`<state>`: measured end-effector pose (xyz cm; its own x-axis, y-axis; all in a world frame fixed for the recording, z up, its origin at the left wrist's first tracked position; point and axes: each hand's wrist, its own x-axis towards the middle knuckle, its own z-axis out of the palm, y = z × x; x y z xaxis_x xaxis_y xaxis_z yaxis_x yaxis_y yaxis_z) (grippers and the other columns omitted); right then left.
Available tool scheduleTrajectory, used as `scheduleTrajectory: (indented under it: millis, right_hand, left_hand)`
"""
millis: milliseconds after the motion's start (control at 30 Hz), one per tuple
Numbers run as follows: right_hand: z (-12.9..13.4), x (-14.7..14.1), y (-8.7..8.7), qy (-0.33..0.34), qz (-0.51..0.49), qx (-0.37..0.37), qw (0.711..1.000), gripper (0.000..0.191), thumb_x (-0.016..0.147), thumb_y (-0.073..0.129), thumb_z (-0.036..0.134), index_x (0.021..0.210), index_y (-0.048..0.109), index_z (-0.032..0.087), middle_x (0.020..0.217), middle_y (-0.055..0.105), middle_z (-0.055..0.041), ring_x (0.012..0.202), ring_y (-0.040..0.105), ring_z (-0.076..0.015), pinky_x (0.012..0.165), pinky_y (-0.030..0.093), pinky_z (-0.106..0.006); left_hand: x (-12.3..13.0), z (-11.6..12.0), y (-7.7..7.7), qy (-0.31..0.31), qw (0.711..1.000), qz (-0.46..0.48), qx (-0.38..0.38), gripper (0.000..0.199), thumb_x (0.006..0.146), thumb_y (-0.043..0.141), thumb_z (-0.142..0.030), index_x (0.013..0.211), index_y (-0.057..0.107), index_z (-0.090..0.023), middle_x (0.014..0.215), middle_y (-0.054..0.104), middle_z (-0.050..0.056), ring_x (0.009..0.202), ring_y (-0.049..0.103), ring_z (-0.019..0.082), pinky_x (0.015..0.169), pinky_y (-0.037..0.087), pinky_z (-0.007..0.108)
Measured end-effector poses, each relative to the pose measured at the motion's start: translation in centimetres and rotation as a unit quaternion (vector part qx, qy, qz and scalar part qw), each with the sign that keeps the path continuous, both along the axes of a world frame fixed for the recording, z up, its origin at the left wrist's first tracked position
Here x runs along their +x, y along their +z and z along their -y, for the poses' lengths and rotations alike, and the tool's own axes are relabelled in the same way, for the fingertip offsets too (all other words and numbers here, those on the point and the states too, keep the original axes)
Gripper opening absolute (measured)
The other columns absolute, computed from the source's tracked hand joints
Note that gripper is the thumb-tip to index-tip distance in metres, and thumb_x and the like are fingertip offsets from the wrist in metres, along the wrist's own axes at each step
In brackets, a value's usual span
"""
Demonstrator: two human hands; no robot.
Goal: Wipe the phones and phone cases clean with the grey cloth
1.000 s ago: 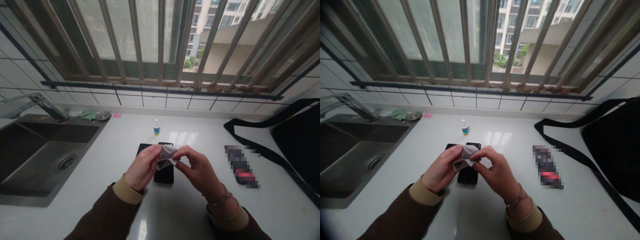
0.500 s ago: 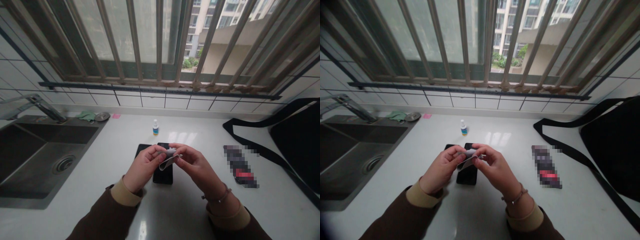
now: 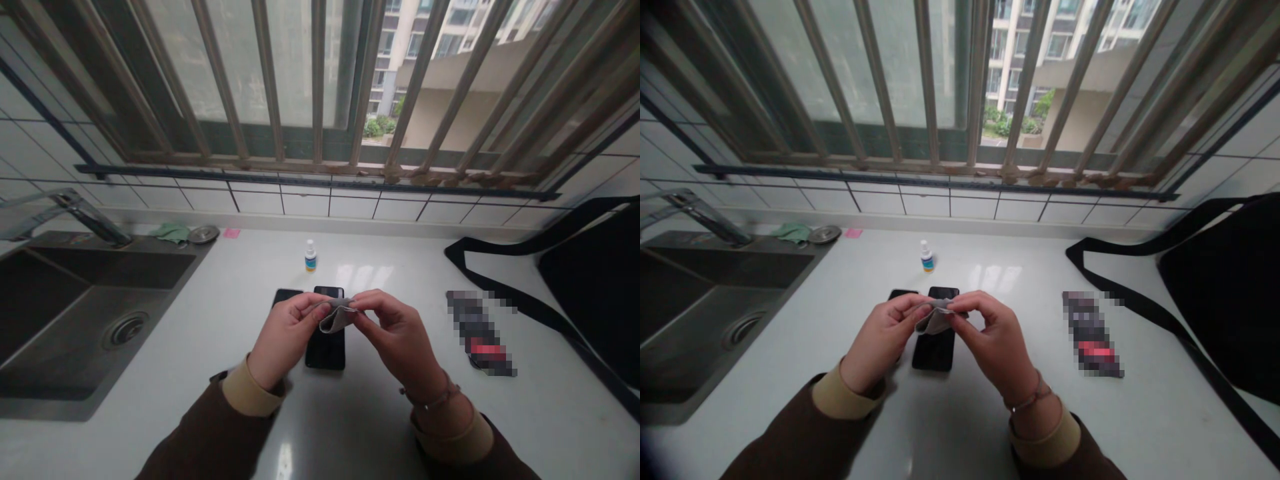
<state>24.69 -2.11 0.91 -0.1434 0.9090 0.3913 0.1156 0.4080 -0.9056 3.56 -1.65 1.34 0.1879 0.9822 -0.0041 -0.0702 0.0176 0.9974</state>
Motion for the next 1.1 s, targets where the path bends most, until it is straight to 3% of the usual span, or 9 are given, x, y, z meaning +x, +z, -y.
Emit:
scheduleTrajectory:
  millis: [300, 433, 567, 800, 933, 1100]
  right_hand:
    - [0.07, -0.06, 0.06, -0.019, 0.0, 0.03, 0.999, 0.005, 0.097, 0.081, 0.025, 0.099, 0.081, 0.029, 0.104, 0.079, -0.0039, 0.1, 0.075, -0.0232, 0.092, 0.061, -0.045]
    - [0.22, -0.1, -0.03, -0.034, 0.003, 0.05, 0.998, 0.007, 0.096, 0.082, 0.023, 0.1, 0.081, 0.029, 0.105, 0.08, -0.0045, 0.101, 0.075, -0.0237, 0.092, 0.063, -0.045]
    - [0.4, -0.1, 0.18, -0.015, 0.05, 0.089, 0.995, 0.014, 0.095, 0.08, 0.018, 0.102, 0.082, 0.029, 0.105, 0.081, -0.0046, 0.099, 0.077, -0.0233, 0.089, 0.064, -0.043]
    - [0.38, -0.08, 0.6, 0.013, 0.092, 0.131, 0.987, 0.018, 0.096, 0.078, 0.013, 0.105, 0.081, 0.029, 0.106, 0.082, -0.0031, 0.099, 0.077, -0.0213, 0.086, 0.065, -0.04]
    - [0.22, -0.13, 0.32, 0.011, 0.088, 0.148, 0.985, 0.021, 0.095, 0.078, 0.01, 0.106, 0.08, 0.027, 0.108, 0.082, -0.0032, 0.101, 0.078, -0.0211, 0.088, 0.065, -0.04]
    - [-0.02, -0.13, -0.06, -0.003, 0.09, 0.117, 0.989, 0.02, 0.094, 0.079, 0.01, 0.105, 0.08, 0.027, 0.11, 0.082, -0.0031, 0.105, 0.077, -0.0225, 0.094, 0.063, -0.042]
  left_hand:
    - [-0.15, 0.13, -0.01, -0.002, 0.996, -0.072, 0.043, 0.025, 0.1, 0.071, -0.043, 0.105, 0.083, -0.021, 0.095, 0.081, 0.005, 0.089, 0.07, 0.02, 0.085, 0.054, 0.032]
    - [0.02, 0.24, 0.12, -0.012, 0.999, -0.004, 0.034, 0.022, 0.099, 0.074, -0.04, 0.107, 0.08, -0.021, 0.102, 0.081, 0.006, 0.095, 0.073, 0.019, 0.087, 0.056, 0.031]
    - [0.1, 0.35, 0.04, -0.052, 0.996, 0.065, -0.009, 0.033, 0.091, 0.084, -0.038, 0.119, 0.077, -0.021, 0.113, 0.081, 0.009, 0.103, 0.076, 0.021, 0.092, 0.058, 0.032]
    - [-0.05, 0.11, -0.17, -0.044, 0.997, 0.048, -0.037, 0.029, 0.084, 0.09, -0.04, 0.096, 0.077, -0.018, 0.087, 0.079, 0.004, 0.077, 0.07, 0.014, 0.077, 0.055, 0.028]
    - [-0.15, 0.0, -0.35, -0.03, 0.998, 0.035, -0.031, 0.028, 0.085, 0.09, -0.04, 0.09, 0.076, -0.016, 0.085, 0.077, 0.003, 0.076, 0.067, 0.013, 0.073, 0.051, 0.026]
    - [-0.24, -0.01, -0.36, -0.007, 0.999, 0.035, -0.008, 0.026, 0.09, 0.085, -0.04, 0.094, 0.076, -0.017, 0.086, 0.076, 0.002, 0.078, 0.066, 0.013, 0.074, 0.051, 0.025]
